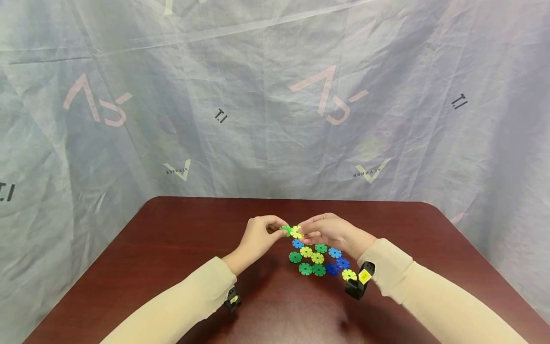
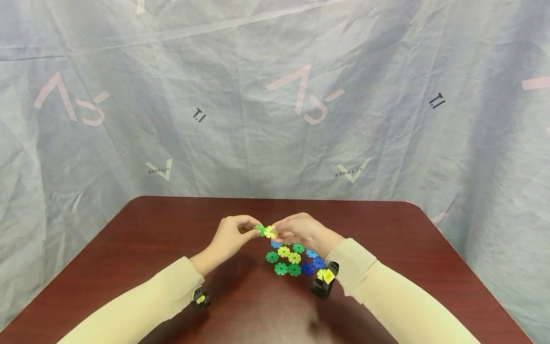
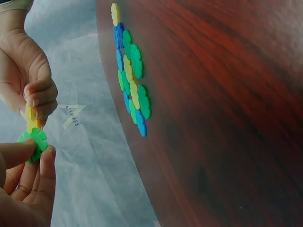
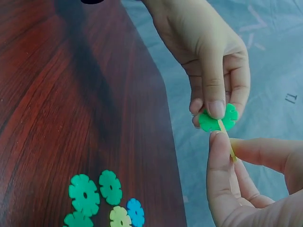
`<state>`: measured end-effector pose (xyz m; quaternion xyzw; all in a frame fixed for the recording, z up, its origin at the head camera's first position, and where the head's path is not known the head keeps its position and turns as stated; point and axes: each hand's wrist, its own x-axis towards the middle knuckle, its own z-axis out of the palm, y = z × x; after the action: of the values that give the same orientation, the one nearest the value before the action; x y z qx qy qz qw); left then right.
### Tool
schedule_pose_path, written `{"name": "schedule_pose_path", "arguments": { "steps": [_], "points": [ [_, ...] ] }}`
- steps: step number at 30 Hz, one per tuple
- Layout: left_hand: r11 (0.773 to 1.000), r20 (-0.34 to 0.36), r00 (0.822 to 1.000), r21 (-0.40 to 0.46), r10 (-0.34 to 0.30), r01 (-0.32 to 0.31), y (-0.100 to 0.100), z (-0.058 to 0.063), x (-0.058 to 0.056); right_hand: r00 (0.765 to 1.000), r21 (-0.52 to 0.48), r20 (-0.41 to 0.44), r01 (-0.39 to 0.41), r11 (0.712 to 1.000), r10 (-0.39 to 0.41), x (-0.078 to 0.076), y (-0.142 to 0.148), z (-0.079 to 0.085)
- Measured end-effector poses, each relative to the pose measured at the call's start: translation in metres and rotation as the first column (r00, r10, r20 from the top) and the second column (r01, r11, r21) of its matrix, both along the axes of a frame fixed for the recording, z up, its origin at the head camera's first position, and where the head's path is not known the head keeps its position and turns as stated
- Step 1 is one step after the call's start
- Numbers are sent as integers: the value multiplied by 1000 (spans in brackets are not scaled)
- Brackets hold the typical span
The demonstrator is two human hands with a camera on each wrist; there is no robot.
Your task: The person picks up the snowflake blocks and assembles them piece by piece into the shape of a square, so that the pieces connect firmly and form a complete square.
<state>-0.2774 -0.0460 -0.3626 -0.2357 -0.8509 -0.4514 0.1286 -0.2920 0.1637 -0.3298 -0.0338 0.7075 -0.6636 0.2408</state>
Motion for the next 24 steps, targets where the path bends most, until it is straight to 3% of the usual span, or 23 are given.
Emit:
{"name": "schedule_pose_path", "arguments": {
  "steps": [8, 18, 24],
  "points": [
    [1000, 11, 1000, 26, 4, -4, -2, -1, 7, 1000, -11, 14, 16, 1000, -16, 3, -5, -3],
    [999, -61, 997, 5, 38, -38, 0, -2, 8, 1000, -40, 13, 8, 999, -7, 3, -6, -3],
    [998, -35, 999, 57, 29, -27, 1, -4, 10, 1000, -77, 9, 18, 997, -18, 4, -7, -5]
  ]
}}
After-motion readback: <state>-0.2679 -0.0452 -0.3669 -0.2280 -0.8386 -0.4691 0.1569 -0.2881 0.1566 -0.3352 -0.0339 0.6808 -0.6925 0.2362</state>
